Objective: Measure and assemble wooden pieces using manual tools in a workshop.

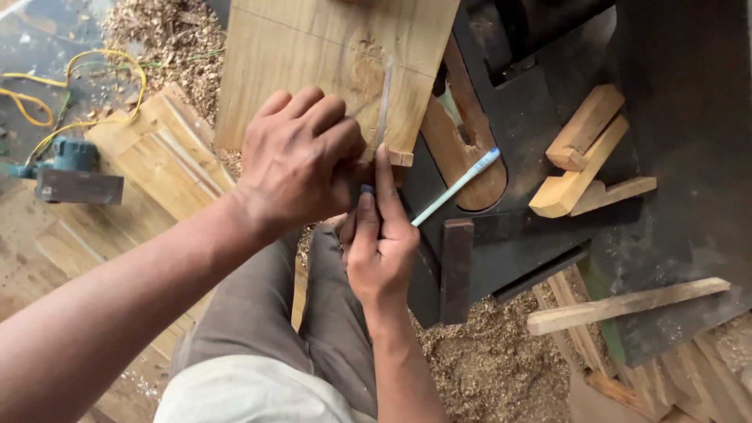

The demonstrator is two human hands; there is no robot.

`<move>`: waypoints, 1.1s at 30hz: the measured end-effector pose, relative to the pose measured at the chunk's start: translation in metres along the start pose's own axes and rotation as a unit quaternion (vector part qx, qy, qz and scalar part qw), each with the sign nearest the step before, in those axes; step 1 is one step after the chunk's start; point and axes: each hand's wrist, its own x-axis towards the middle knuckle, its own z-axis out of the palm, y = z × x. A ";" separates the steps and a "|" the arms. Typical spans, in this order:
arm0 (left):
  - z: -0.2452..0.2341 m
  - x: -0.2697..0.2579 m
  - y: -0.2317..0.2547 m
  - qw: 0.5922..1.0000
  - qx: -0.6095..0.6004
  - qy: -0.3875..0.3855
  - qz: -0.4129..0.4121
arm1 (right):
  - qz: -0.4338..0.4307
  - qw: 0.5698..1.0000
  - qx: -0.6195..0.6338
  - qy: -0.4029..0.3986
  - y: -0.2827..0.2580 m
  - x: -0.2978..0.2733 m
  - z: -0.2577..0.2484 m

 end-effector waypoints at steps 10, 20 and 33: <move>-0.010 0.007 0.010 0.999 -0.027 0.003 -0.025 | 0.001 1.000 -0.007 0.002 -0.002 -0.003 -0.003; -0.014 0.016 0.013 0.998 -0.035 0.009 -0.044 | 0.013 0.999 -0.026 0.019 -0.017 0.002 -0.003; -0.014 0.022 0.013 0.997 -0.035 -0.012 -0.065 | -0.037 0.999 -0.030 0.018 -0.012 -0.026 -0.009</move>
